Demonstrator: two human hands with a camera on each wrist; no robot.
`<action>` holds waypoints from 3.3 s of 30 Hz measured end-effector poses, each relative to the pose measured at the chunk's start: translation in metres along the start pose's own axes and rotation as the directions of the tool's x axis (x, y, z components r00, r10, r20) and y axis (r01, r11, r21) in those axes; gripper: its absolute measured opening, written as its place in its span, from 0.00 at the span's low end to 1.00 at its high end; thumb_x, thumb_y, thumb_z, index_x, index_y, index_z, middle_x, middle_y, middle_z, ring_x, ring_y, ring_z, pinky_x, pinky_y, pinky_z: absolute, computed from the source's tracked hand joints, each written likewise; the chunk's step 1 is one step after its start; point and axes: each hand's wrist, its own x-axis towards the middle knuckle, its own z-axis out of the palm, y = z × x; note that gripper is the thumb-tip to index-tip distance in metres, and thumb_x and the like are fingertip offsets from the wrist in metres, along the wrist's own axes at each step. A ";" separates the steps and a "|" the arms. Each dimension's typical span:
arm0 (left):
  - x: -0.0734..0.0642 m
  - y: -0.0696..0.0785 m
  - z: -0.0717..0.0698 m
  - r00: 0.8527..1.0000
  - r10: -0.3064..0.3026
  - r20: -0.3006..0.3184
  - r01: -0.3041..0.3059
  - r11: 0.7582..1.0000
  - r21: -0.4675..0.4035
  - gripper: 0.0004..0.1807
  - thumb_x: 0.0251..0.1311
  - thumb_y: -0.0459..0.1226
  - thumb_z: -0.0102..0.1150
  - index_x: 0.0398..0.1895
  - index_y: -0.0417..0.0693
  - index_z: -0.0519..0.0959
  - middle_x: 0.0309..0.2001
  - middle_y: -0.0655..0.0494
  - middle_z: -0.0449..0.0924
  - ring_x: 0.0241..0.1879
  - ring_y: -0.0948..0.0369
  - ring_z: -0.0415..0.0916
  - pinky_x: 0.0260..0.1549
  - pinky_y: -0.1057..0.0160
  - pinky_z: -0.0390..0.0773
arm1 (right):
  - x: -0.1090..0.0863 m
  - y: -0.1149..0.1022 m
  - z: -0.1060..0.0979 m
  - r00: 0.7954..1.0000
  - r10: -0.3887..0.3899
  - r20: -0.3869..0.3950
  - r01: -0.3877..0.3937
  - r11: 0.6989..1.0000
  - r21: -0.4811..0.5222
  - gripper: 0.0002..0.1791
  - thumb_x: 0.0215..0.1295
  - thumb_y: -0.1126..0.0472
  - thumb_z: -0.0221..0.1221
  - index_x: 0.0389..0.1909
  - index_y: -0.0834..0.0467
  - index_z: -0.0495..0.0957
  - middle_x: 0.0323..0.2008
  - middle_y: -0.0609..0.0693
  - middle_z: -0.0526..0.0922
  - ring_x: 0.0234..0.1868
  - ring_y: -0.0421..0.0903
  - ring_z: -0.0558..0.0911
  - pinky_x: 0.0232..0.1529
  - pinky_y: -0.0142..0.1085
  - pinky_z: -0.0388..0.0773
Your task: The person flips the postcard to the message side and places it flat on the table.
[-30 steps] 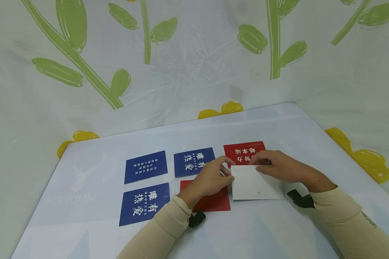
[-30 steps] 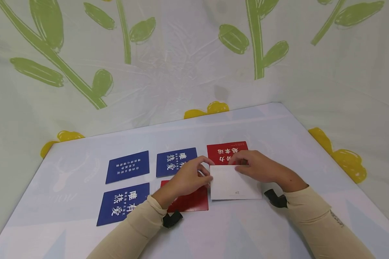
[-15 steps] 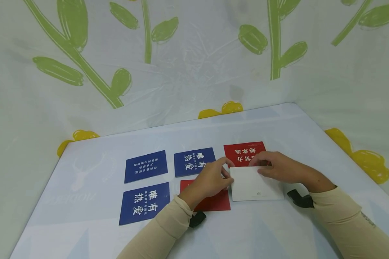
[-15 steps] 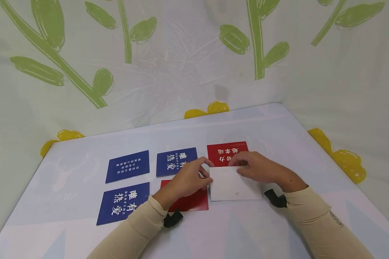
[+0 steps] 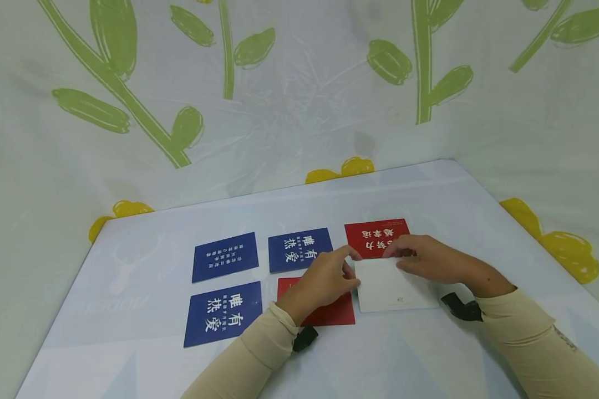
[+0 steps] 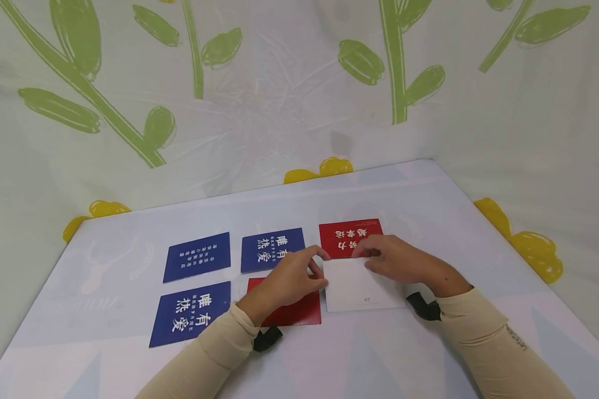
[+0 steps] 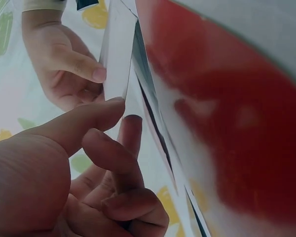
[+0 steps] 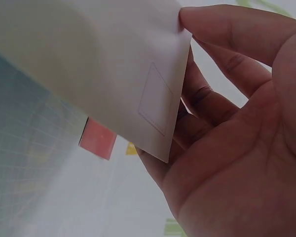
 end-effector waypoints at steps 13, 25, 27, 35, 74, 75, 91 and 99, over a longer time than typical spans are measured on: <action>-0.002 0.001 0.001 1.000 0.016 -0.011 -0.014 0.987 0.162 0.32 0.53 0.45 0.75 0.62 0.59 0.75 0.30 0.65 0.81 0.27 0.67 0.75 0.27 0.70 0.77 | 0.002 0.001 0.004 1.000 0.031 -0.006 -0.031 0.999 -0.037 0.17 0.63 0.64 0.66 0.53 0.53 0.81 0.50 0.52 0.81 0.54 0.53 0.76 0.49 0.45 0.85; -0.006 0.005 0.004 1.000 0.009 -0.021 -0.003 0.970 0.242 0.37 0.50 0.46 0.77 0.65 0.59 0.74 0.29 0.64 0.79 0.27 0.67 0.74 0.28 0.68 0.78 | 0.003 0.001 0.006 0.997 0.072 -0.011 -0.073 0.995 -0.074 0.18 0.62 0.64 0.67 0.53 0.53 0.81 0.51 0.53 0.82 0.54 0.54 0.77 0.48 0.46 0.85; -0.006 0.005 0.004 1.000 0.012 -0.020 -0.006 0.966 0.260 0.37 0.50 0.47 0.77 0.65 0.59 0.74 0.29 0.64 0.80 0.28 0.67 0.74 0.29 0.68 0.78 | 0.003 0.001 0.006 0.997 0.077 -0.010 -0.078 0.994 -0.075 0.18 0.62 0.63 0.67 0.53 0.53 0.81 0.51 0.53 0.81 0.55 0.54 0.77 0.47 0.45 0.86; -0.007 0.005 0.006 0.999 0.030 -0.033 -0.017 0.940 0.340 0.37 0.49 0.48 0.77 0.65 0.59 0.75 0.41 0.59 0.85 0.36 0.64 0.79 0.34 0.65 0.81 | 0.003 0.000 0.007 0.998 0.068 0.000 -0.068 0.994 -0.089 0.19 0.62 0.63 0.67 0.54 0.53 0.80 0.52 0.53 0.81 0.56 0.55 0.76 0.48 0.46 0.85; -0.005 0.002 0.008 1.000 0.016 -0.003 -0.013 0.926 0.378 0.36 0.49 0.50 0.77 0.64 0.56 0.78 0.46 0.57 0.85 0.40 0.62 0.79 0.39 0.64 0.83 | 0.006 0.006 0.013 0.998 0.048 0.038 -0.041 0.985 -0.168 0.20 0.58 0.62 0.70 0.52 0.51 0.81 0.54 0.53 0.81 0.57 0.55 0.76 0.53 0.51 0.83; -0.005 0.002 0.008 1.000 0.016 -0.002 -0.014 0.926 0.378 0.36 0.49 0.50 0.77 0.64 0.56 0.78 0.47 0.57 0.85 0.41 0.62 0.79 0.39 0.64 0.83 | 0.007 0.006 0.013 0.998 0.046 0.037 -0.038 0.984 -0.172 0.20 0.58 0.62 0.70 0.52 0.51 0.81 0.54 0.53 0.81 0.57 0.55 0.76 0.53 0.51 0.83; -0.004 0.001 0.008 1.000 0.020 0.009 -0.022 0.925 0.380 0.35 0.51 0.50 0.76 0.64 0.56 0.78 0.49 0.56 0.85 0.42 0.62 0.79 0.40 0.65 0.83 | 0.009 0.001 0.013 0.999 0.029 0.026 -0.024 0.983 -0.182 0.20 0.56 0.61 0.72 0.51 0.52 0.82 0.51 0.52 0.81 0.53 0.51 0.77 0.51 0.48 0.84; -0.005 0.001 0.008 1.000 0.023 0.012 -0.026 0.925 0.379 0.35 0.50 0.50 0.76 0.64 0.56 0.78 0.50 0.57 0.85 0.43 0.62 0.79 0.41 0.64 0.83 | 0.008 0.002 0.015 0.999 0.051 0.015 -0.048 0.981 -0.188 0.20 0.55 0.62 0.72 0.51 0.52 0.82 0.51 0.53 0.81 0.53 0.51 0.77 0.50 0.48 0.84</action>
